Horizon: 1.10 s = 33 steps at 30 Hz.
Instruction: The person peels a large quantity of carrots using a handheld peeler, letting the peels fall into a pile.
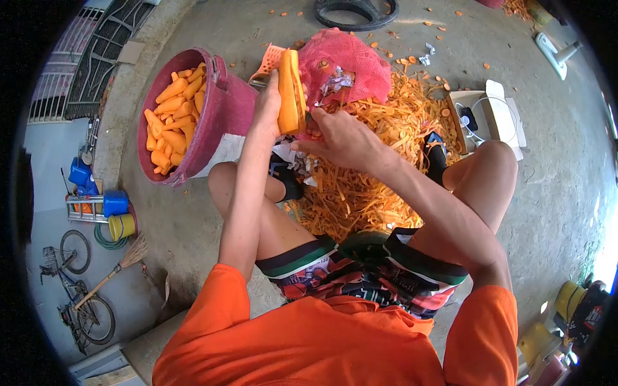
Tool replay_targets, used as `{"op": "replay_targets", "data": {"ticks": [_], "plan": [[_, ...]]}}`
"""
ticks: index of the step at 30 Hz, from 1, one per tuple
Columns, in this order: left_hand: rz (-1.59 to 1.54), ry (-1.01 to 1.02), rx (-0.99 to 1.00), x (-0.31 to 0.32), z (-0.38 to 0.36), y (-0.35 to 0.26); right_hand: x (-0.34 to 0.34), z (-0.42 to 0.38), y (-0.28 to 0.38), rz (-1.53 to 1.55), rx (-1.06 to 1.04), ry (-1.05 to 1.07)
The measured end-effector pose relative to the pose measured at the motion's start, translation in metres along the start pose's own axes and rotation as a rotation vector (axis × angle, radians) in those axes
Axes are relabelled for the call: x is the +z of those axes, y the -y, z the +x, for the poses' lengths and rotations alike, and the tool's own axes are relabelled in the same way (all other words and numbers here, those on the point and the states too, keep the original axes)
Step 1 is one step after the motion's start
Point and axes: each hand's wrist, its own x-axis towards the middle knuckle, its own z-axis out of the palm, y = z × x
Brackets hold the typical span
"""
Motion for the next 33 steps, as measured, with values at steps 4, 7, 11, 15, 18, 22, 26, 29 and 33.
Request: {"op": "replay_targets", "data": {"ticks": [4, 7, 11, 15, 18, 22, 26, 29, 33], "plan": [[-0.212, -0.127, 0.073, 0.010, 0.004, 0.007, 0.003, 0.000, 0.000, 0.023, -0.036, -0.082], [-0.260, -0.154, -0.011, 0.004, 0.005, 0.010, 0.009, 0.001, -0.001, 0.035, -0.035, -0.068], [-0.450, -0.276, 0.007, 0.011, 0.004, 0.017, 0.012, 0.003, -0.007, 0.035, 0.014, -0.062], [-0.538, -0.368, -0.005, 0.016, 0.001, 0.020, 0.001, 0.004, 0.000, 0.068, 0.080, 0.046], [-0.576, -0.151, -0.031, 0.004, 0.009, 0.018, -0.020, 0.007, -0.001, 0.126, 0.075, 0.212], [-0.556, -0.186, 0.146, 0.022, 0.005, -0.001, 0.001, 0.005, -0.013, 0.195, 0.137, 0.108], [-0.714, -0.189, 0.174, 0.018, 0.001, 0.005, 0.021, 0.005, -0.017, 0.236, 0.128, -0.030], [-0.732, 0.032, 0.015, -0.010, 0.018, 0.020, 0.001, 0.012, -0.012, 0.203, 0.060, 0.144], [-0.683, -0.192, 0.288, 0.025, 0.008, 0.002, 0.008, 0.014, -0.015, 0.160, 0.080, 0.017]]}}
